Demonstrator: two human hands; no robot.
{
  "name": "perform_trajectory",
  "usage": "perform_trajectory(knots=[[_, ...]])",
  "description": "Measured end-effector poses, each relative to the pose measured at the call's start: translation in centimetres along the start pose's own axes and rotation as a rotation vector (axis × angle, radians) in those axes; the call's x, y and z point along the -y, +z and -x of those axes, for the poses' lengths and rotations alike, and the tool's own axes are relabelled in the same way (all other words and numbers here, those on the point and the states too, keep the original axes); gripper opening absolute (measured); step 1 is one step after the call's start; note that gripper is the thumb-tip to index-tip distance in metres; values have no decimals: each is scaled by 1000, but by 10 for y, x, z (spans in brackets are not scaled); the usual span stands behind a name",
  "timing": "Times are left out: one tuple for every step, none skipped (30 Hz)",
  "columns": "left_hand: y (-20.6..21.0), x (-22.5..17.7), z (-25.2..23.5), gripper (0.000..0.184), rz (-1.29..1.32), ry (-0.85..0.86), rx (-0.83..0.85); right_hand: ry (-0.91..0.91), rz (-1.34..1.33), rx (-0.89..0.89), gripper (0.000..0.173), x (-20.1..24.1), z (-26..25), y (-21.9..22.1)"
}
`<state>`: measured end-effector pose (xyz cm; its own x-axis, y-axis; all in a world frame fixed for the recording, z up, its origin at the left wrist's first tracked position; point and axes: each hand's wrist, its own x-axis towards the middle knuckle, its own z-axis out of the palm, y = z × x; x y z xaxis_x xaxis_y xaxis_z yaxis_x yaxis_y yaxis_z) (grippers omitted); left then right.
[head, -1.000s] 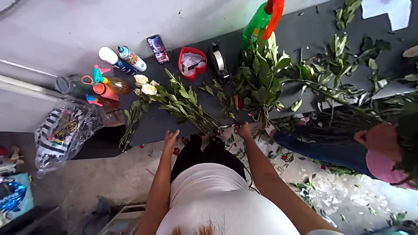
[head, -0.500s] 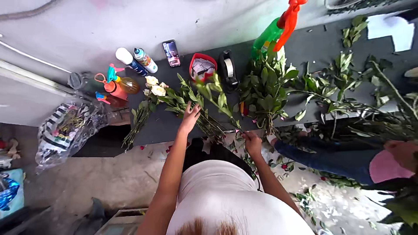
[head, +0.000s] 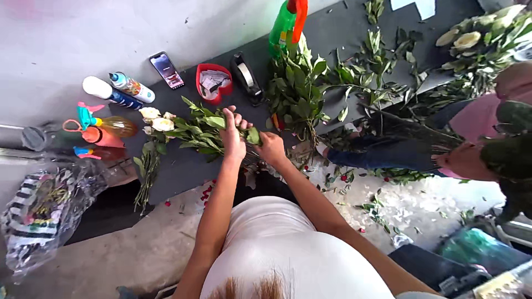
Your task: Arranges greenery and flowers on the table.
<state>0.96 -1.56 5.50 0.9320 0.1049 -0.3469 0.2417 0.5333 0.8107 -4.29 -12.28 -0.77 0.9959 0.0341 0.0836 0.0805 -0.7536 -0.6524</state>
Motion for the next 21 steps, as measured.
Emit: perform_trajectory(knots=[[-6, -8, -3, 25, -19, 31, -19, -64, 21, -20, 23, -11, 6, 8], [-14, -18, -6, 27, -21, 72, -48, -86, 39, -11, 21, -25, 15, 14], [-25, -31, -9, 28, -23, 113, -72, -23, 33, 79, 18, -40, 28, 15], [-36, -45, -13, 29, -14, 148, -96, 93, 30, 192, 20, -59, 42, 14], [-46, -59, -16, 31, -4, 179, -112, 244, 35, 326, 25, -79, 55, 10], [-55, -70, -19, 32, 0, 208, -123, 383, 49, 433, 30, -100, 67, 4], [-64, -77, -22, 33, 3, 230, -132, 509, 72, 507, 35, -117, 79, -4], [-73, -81, -25, 33, -7, 237, -133, 606, 118, 547, 41, -133, 89, -10], [-82, -80, -29, 34, -27, 234, -133, 682, 168, 577, 48, -148, 95, -17], [-90, -74, -35, 33, -67, 218, -155, 737, 185, 597, 57, -159, 96, -24], [-99, -66, -42, 28, -132, 197, -197, 768, 157, 588, 67, -169, 94, -30], [-111, -54, -49, 24, -225, 174, -241, 769, 108, 540, 75, -178, 90, -35], [-123, -42, -54, 40, -343, 140, -282, 761, 45, 443, 76, -185, 84, -37], [-134, -31, -56, 70, -439, 79, -342, 754, -10, 315, 70, -192, 77, -35], [-143, -21, -57, 93, -506, 17, -408, 748, -43, 179, 58, -201, 66, -30], [-147, -13, -53, 104, -537, -25, -470, 747, -80, 41, 48, -206, 53, -25], [-147, -9, -44, 106, -555, -56, -500, 756, -96, -66, 41, -209, 38, -22], [-147, -6, -31, 103, -571, -87, -498, 777, -101, -119, 40, -209, 23, -21], [-148, -2, -16, 98, -579, -115, -482, 805, -113, -122, 43, -210, 11, -21], [-151, 2, -3, 95, -572, -133, -473, 846, -118, -88, 47, -212, 2, -19], [-155, 5, 7, 93, -561, -148, -479, 884, -105, -35, 49, -215, -4, -17]])
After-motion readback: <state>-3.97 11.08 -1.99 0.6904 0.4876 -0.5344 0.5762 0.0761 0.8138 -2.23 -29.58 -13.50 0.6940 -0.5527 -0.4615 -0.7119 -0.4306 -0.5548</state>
